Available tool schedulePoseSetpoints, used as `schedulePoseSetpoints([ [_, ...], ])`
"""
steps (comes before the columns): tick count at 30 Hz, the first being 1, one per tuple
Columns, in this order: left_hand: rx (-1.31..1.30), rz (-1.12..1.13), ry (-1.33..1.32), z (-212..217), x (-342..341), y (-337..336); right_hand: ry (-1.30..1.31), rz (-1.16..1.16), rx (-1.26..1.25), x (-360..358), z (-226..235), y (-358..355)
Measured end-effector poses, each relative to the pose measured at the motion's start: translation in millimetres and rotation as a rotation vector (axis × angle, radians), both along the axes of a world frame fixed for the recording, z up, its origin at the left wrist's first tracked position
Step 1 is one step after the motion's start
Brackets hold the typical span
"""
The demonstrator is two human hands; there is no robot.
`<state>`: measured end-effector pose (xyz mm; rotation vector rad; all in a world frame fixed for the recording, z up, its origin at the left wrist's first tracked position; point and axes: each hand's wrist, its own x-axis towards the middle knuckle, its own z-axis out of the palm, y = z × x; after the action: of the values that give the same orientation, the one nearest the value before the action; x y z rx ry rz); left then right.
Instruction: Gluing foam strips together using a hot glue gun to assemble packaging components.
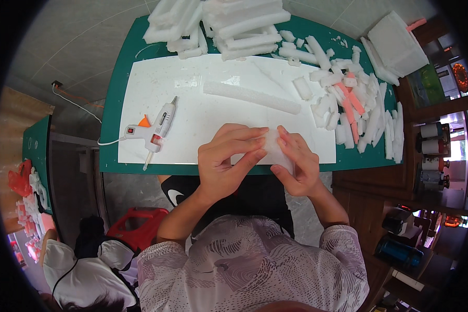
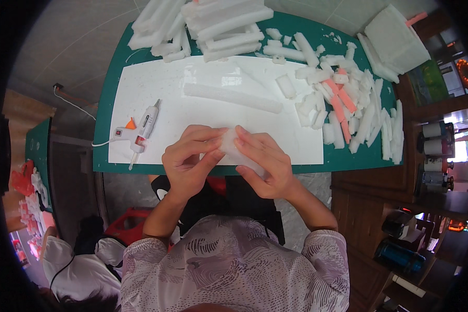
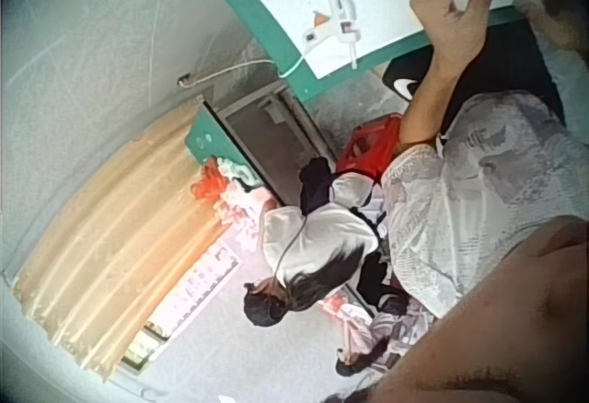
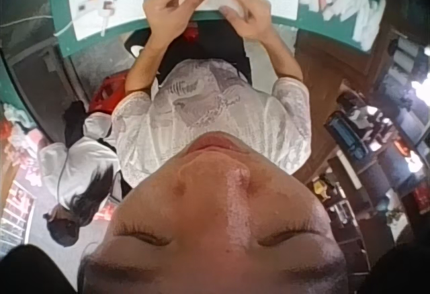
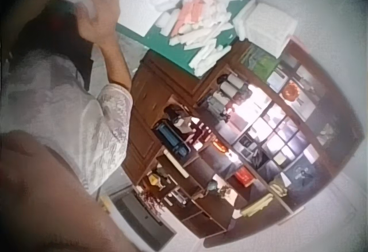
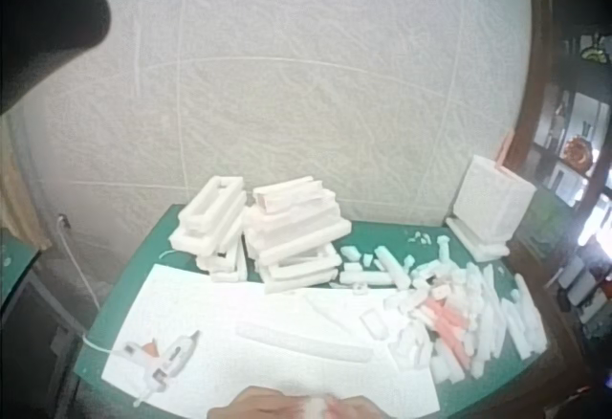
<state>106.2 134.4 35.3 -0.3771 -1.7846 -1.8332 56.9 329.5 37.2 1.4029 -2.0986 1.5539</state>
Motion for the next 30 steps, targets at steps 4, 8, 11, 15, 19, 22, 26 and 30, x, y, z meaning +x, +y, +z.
schedulePoseSetpoints([
  [4, 0.030, 0.008, -0.021, -0.9, -1.1, 2.4, -0.032, -0.002, -0.019, -0.6, 0.3, -0.3],
  [8, 0.012, 0.009, -0.017, -0.7, -0.9, 2.3, -0.053, 0.002, -0.011, 1.6, -1.0, 1.7],
  [11, 0.000, 0.015, -0.011, -1.6, -0.4, 2.3, -0.052, 0.003, 0.000, 2.0, -1.1, 1.2],
  [15, 0.006, 0.026, -0.015, -2.1, 0.1, 2.4, -0.076, 0.010, -0.015, 1.6, -2.0, -1.5],
  [19, -0.007, 0.034, -0.012, -1.6, -0.6, 1.2, -0.082, 0.020, -0.033, 0.4, -3.1, -2.5],
  [22, -0.005, 0.035, -0.033, -1.7, 0.0, -0.3, -0.076, 0.016, -0.019, -0.3, -3.1, -2.1],
  [26, -0.023, 0.030, -0.018, -2.3, -0.9, 0.8, -0.105, 0.021, -0.029, 0.7, -3.3, 1.9],
  [30, -0.031, 0.029, -0.006, 0.8, 1.4, -1.2, -0.074, 0.018, -0.022, 3.0, -0.7, -0.9],
])
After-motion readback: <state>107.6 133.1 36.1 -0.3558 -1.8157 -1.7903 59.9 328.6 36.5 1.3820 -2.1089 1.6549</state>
